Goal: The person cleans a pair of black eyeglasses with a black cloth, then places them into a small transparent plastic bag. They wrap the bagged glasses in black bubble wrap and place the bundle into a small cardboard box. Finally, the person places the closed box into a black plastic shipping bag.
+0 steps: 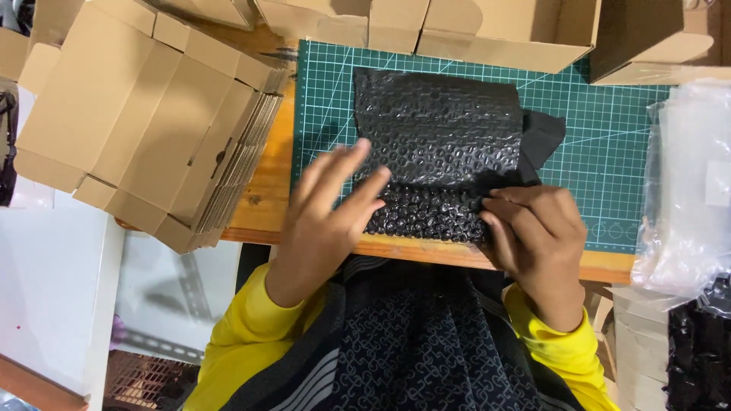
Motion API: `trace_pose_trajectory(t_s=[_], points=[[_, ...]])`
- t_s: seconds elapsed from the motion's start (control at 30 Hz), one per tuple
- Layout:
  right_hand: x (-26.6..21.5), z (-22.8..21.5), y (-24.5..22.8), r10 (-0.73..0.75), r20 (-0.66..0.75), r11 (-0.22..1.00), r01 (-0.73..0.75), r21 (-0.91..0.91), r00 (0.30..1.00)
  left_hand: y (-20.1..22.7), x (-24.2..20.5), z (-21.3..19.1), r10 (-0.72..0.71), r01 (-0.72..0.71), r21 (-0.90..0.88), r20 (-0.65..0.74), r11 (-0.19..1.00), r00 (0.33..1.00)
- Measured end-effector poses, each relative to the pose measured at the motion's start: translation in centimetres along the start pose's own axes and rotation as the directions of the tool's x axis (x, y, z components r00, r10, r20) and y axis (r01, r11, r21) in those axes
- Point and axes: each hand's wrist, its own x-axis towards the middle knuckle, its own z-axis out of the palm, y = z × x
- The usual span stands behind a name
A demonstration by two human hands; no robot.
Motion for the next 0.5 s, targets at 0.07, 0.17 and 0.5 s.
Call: trace_pose_trajectory(t_s=[0.07, 0.17, 0.5], points=[[0.2, -0.3, 0.1, -0.022, 0.083, 0.995, 0.014, 0.099, 0.996, -0.3, -0.7, 0.7, 0.184, -0.134, -0.295, 0.149, 0.946, 0.972], [1.4, -1.5, -0.8, -0.029, 0.181, 0.989, 0.002, 0.150, 0.983, 0.5, -0.6, 0.1, 0.186, -0.085, -0.369, 0.248, 0.926, 0.951], [-0.2, -1.3, 0.0, -0.017, 0.216, 0.986, -0.020, 0.168, 0.976, -1.5, -2.5, 0.4, 0.192, -0.085, -0.395, 0.241, 0.915, 0.951]])
